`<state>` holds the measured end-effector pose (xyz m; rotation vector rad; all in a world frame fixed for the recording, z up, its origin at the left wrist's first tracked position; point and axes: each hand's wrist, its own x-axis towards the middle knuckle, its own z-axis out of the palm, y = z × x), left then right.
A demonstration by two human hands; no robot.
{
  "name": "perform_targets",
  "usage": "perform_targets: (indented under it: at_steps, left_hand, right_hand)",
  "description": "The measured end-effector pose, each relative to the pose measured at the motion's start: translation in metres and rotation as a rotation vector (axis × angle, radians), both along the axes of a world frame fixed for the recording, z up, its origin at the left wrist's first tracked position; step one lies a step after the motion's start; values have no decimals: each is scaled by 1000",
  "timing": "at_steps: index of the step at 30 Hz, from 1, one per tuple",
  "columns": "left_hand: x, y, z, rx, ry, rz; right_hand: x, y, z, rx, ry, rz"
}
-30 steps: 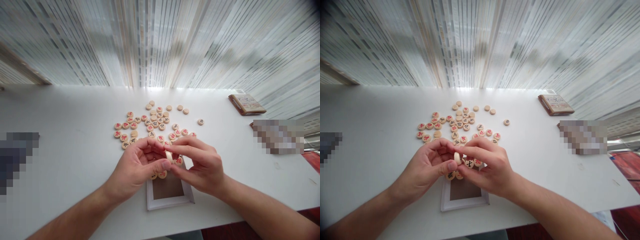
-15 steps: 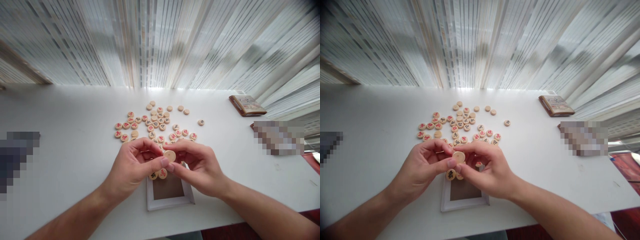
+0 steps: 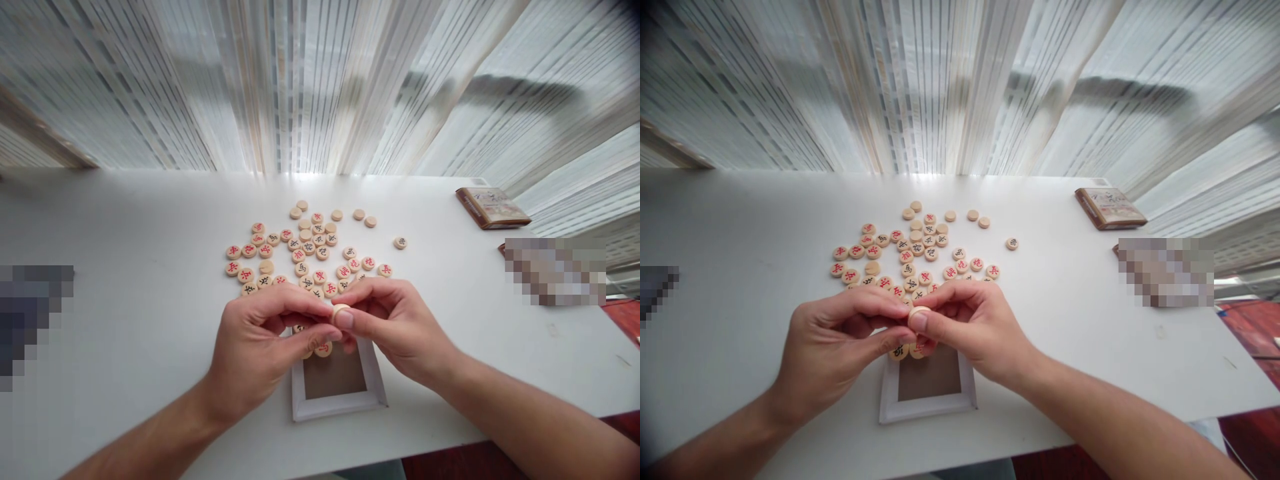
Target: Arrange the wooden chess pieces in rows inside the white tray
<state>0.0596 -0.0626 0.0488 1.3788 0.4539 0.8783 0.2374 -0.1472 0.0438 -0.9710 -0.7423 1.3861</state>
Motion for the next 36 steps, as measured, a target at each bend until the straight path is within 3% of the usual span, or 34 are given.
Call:
perform_targets:
  at_steps: [4,10,17,22,30,33,36]
  left_hand:
    - [0,0,-3,81,37,38]
    - [-3,-1,-4,59,75,14]
    - [-4,0,-6,201,99,2]
    - [0,-3,-5,61,62,-80]
    - [0,0,-7,-51,108,5]
    - [0,1,-5,-110,102,4]
    - [1,3,-2,-157,98,5]
  right_hand:
    - [3,1,1,-13,29,44]
    - [4,1,1,-5,50,46]
    - [1,0,-4,-24,83,44]
    - [2,0,-6,-17,84,44]
    - [4,3,-1,28,6,38]
    - [4,2,-2,111,-123,-11]
    - [5,1,-5,284,-396,-113]
